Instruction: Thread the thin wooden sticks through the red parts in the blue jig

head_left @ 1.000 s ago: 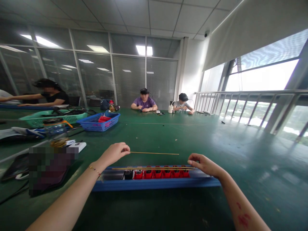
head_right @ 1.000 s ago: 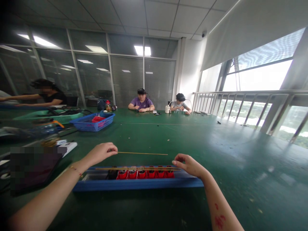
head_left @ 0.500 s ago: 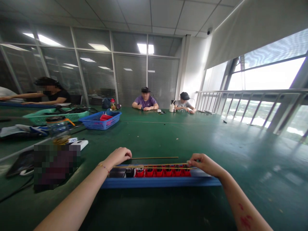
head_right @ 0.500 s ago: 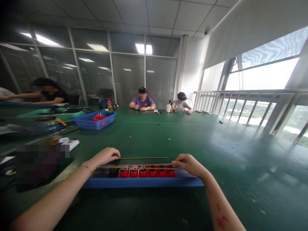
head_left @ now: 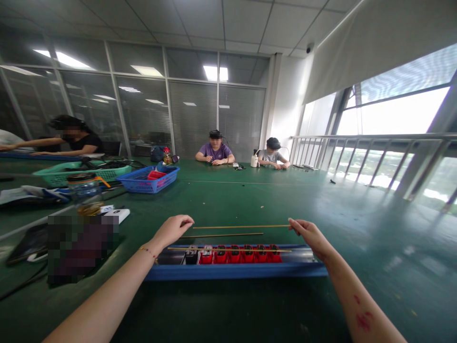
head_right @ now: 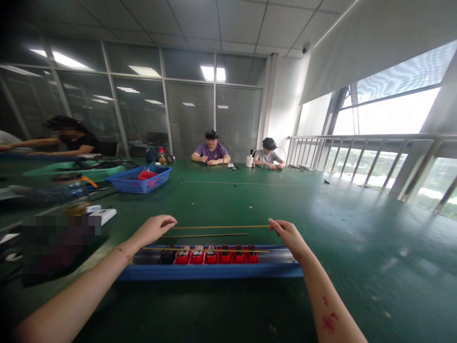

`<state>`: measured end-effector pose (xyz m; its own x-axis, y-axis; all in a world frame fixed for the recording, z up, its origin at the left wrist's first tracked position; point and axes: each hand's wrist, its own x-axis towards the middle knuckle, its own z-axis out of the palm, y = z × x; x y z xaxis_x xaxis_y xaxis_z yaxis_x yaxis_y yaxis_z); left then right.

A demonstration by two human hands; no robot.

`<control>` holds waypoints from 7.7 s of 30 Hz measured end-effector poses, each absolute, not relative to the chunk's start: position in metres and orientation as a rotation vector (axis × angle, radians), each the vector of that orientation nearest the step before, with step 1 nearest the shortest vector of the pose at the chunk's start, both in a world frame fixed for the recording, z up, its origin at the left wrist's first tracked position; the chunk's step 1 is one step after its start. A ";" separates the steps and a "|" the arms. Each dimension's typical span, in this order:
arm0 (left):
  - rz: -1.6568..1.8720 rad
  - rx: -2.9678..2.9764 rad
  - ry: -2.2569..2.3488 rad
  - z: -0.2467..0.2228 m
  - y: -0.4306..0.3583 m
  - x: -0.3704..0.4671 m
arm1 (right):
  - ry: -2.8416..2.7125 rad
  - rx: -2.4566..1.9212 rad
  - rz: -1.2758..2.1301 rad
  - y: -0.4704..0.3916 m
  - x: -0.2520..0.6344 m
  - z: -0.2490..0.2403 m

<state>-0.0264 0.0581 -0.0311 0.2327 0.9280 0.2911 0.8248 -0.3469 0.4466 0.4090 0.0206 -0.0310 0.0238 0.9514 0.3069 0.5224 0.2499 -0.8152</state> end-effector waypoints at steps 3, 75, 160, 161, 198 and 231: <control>1.049 2.187 1.660 -0.020 0.048 -0.027 | -1.710 -1.454 0.599 0.024 0.401 -0.037; 0.094 2.504 1.593 -0.031 0.074 -0.017 | -2.550 -1.508 0.166 0.073 0.350 -0.050; 0.542 1.894 1.388 -0.025 0.027 -0.035 | -2.493 -1.256 1.058 -0.012 0.379 -0.002; 0.534 1.906 1.394 -0.026 0.028 -0.036 | -2.503 -1.262 1.041 -0.012 0.379 -0.002; 0.663 2.020 1.495 -0.006 0.025 -0.045 | -2.408 -1.181 0.885 -0.011 0.379 0.007; 0.619 2.422 1.670 0.047 0.023 -0.040 | -2.185 -1.378 0.539 0.006 0.384 -0.014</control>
<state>-0.0398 0.0227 0.0471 0.3011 0.9188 0.2552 0.8633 -0.3763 0.3362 0.3838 0.0060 -0.0135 -0.3643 0.9099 0.1987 0.7129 0.4097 -0.5691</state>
